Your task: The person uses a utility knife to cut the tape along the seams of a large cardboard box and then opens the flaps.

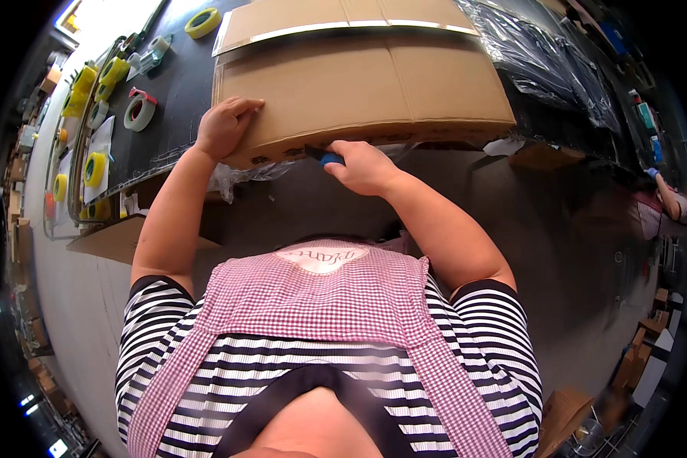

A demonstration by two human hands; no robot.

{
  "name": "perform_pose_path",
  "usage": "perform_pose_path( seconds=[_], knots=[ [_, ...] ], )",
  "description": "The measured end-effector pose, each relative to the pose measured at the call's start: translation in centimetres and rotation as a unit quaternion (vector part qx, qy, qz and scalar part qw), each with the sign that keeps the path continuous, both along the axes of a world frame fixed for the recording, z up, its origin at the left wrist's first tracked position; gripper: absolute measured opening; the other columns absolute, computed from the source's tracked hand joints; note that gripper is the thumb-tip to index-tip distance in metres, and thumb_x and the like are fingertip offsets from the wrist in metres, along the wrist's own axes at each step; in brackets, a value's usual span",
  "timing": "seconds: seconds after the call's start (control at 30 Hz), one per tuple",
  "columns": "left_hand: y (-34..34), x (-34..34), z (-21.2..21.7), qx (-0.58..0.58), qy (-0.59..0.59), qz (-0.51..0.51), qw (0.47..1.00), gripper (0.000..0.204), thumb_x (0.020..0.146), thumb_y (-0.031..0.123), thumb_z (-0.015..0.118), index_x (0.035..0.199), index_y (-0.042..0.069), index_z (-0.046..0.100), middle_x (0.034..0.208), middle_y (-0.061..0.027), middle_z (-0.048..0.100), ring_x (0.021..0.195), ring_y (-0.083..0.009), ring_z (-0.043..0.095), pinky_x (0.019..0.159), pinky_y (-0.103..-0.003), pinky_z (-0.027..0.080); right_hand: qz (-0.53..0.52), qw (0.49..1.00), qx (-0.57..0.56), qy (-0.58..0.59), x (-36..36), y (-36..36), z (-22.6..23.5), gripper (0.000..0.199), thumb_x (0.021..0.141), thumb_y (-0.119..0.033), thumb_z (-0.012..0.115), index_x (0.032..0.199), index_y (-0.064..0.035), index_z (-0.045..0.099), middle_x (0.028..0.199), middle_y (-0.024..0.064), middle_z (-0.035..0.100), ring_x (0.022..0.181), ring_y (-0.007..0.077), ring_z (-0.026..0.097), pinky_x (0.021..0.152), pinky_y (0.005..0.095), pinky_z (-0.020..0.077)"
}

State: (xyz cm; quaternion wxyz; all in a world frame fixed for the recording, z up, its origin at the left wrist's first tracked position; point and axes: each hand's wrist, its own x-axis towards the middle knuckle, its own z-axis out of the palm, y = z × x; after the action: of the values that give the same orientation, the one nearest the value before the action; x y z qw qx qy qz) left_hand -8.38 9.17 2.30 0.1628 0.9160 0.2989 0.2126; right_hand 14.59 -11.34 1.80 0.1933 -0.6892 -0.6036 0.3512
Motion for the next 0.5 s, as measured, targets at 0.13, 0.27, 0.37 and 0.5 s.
perform_pose_path(
  seconds=[0.13,0.27,0.37,0.5],
  knots=[
    [0.4,-0.2,-0.1,0.008,-0.001,-0.008,1.000,0.020,0.095,0.017,0.060,0.109,0.017,0.074,0.103,-0.0046,0.072,0.097,-0.0282,0.068,0.084,-0.037,0.054,-0.002,1.000,0.020,0.008,2.8,-1.1,-0.3,0.042,0.092,-0.026,0.065,0.125,0.0003,0.063,0.119,0.0229,0.068,0.112,0.0370,0.064,0.098,0.0405,0.0497],
    [0.4,-0.2,-0.1,0.021,-0.002,-0.016,1.000,0.021,0.095,0.016,0.060,0.110,0.014,0.073,0.103,-0.0066,0.072,0.097,-0.0294,0.068,0.084,-0.037,0.054,-0.011,1.000,0.009,0.014,5.8,-2.3,0.5,0.040,0.092,-0.024,0.067,0.124,0.0003,0.064,0.117,0.0219,0.069,0.110,0.0353,0.065,0.096,0.0393,0.0504],
    [0.5,0.0,-0.1,0.018,-0.007,-0.025,0.999,0.021,0.094,0.014,0.059,0.110,0.013,0.074,0.103,-0.0077,0.072,0.096,-0.0295,0.068,0.084,-0.037,0.054,-0.020,1.000,0.013,0.005,8.2,-3.5,0.3,0.038,0.092,-0.021,0.068,0.122,0.0027,0.064,0.103,0.0173,0.071,0.095,0.0265,0.067,0.088,0.0348,0.0519],
    [0.7,-0.1,-0.4,0.012,-0.012,-0.025,1.000,0.020,0.094,0.012,0.060,0.109,0.012,0.073,0.101,-0.0083,0.072,0.095,-0.0291,0.069,0.083,-0.036,0.054,-0.038,0.999,0.017,0.011,10.8,-5.0,0.9,0.031,0.093,-0.018,0.068,0.115,0.0030,0.064,0.097,0.0132,0.070,0.088,0.0209,0.065,0.082,0.0332,0.0518]
  ],
)
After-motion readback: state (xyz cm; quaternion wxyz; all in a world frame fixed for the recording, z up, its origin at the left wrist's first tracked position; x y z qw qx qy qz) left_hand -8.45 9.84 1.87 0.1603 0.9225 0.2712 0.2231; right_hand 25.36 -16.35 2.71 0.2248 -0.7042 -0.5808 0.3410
